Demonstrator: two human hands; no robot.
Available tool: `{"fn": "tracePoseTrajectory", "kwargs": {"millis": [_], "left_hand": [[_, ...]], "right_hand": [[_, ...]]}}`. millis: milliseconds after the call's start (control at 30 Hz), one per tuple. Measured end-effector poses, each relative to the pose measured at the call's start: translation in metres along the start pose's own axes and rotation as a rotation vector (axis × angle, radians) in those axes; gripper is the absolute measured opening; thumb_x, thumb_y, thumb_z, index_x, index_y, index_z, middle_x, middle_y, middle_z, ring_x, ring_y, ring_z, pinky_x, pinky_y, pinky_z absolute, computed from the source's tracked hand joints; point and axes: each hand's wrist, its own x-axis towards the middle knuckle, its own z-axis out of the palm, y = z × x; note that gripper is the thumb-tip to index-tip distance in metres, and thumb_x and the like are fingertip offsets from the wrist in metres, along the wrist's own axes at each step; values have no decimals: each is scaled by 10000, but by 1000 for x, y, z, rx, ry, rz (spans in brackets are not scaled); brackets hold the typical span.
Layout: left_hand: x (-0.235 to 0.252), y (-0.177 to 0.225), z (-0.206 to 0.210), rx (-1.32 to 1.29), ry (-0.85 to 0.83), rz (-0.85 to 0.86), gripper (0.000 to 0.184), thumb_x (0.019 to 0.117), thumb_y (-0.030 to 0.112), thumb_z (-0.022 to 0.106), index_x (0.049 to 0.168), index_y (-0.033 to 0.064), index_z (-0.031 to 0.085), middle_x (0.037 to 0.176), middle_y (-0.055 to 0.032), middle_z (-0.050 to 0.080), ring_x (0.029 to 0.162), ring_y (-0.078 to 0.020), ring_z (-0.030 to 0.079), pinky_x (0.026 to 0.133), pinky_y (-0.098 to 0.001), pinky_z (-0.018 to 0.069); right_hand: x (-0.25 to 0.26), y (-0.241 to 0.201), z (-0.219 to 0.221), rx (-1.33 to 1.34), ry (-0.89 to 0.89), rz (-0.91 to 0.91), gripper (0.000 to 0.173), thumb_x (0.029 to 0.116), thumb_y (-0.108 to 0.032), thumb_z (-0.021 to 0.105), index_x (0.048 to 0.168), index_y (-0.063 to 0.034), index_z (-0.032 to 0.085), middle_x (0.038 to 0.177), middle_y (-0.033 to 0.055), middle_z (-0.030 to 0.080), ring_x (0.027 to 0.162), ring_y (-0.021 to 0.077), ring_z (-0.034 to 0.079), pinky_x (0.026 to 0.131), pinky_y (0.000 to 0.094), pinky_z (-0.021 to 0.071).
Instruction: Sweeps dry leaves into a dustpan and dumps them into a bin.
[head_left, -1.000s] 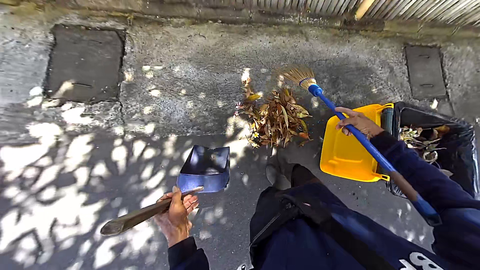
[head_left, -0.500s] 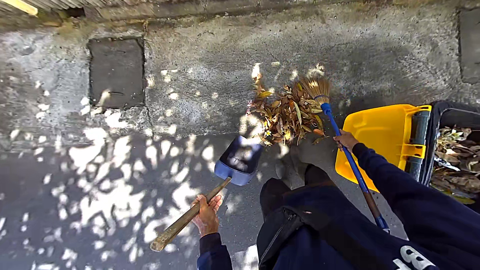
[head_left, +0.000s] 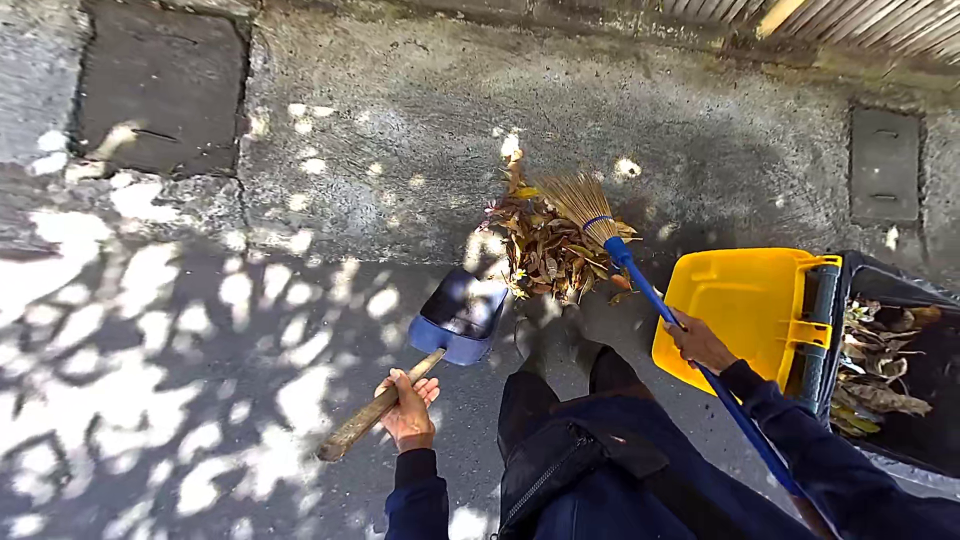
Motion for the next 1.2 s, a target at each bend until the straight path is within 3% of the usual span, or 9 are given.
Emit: {"fn": "tracePoseTrajectory", "kwargs": {"millis": [233, 333, 433, 500, 633, 767, 900, 1067, 1200], "left_hand": [[14, -18, -1, 83, -22, 58, 307, 1106, 326, 484, 1211, 44, 545, 701, -67, 656, 556, -169, 690, 493, -329, 594], [13, -28, 4, 147, -39, 104, 324, 1104, 329, 485, 1238, 40, 548, 736, -61, 651, 579, -155, 685, 520, -324, 594], [15, -30, 8, 199, -51, 118, 341, 1109, 336, 466, 1254, 37, 543, 754, -59, 648, 600, -149, 692, 545, -321, 602], [15, -28, 8, 222, -62, 107, 357, 1108, 346, 464, 1265, 36, 547, 766, -63, 660, 610, -152, 697, 557, -326, 607], [23, -22, 5, 266, -102, 109, 377, 1104, 358, 471, 1279, 33, 550, 773, -60, 663, 604, -144, 694, 554, -317, 607], [26, -25, 6, 358, -164, 137, 392, 1095, 353, 489, 1291, 18, 547, 792, -87, 656, 602, -153, 683, 566, -331, 603], [37, -35, 5, 452, -190, 101, 435, 1093, 364, 489, 1343, 11, 542, 887, -149, 659, 656, -208, 670, 609, -393, 591], [38, -49, -1, 530, -216, 159, 394, 1076, 337, 524, 1307, 25, 588, 996, -175, 662, 714, -251, 661, 642, -446, 580], [34, -61, -5, 550, -217, 199, 389, 1071, 300, 541, 1329, 14, 599, 1159, -201, 668, 815, -265, 685, 718, -471, 583]], "right_hand": [[130, -163, -5, -79, 3, -71, 490, 1122, -384, 408, 1579, -208, 389, 817, 70, 548, 529, 140, 494, 492, 300, 465], [199, -202, 12, -167, 63, -108, 495, 1113, -394, 417, 1571, -208, 401, 820, 118, 553, 535, 192, 509, 494, 360, 489], [220, -225, 37, -310, 39, -78, 472, 1112, -377, 419, 1539, -176, 426, 878, 157, 574, 607, 238, 551, 554, 406, 509], [208, -206, 49, -458, -15, -87, 433, 1108, -323, 430, 1495, -131, 458, 945, 211, 600, 656, 296, 595, 595, 464, 535], [139, -112, 48, -737, -138, -131, 521, 1112, -295, 413, 1592, -113, 330, 1225, 277, 629, 892, 397, 688, 788, 572, 563], [63, -27, 26, -696, -157, -156, 572, 1105, -301, 463, 1626, -123, 309, 1127, 255, 677, 807, 378, 689, 760, 555, 570], [26, 5, 36, -607, -85, -218, 573, 1100, -323, 471, 1629, -157, 324, 1032, 215, 719, 754, 343, 697, 750, 528, 578], [72, -91, 61, -501, -117, -279, 559, 1114, -337, 418, 1633, -166, 302, 962, 199, 663, 594, 281, 606, 573, 468, 552], [137, -215, 83, -531, -114, -273, 544, 1128, -372, 361, 1624, -154, 315, 1056, 235, 641, 733, 318, 618, 678, 480, 545]]}}
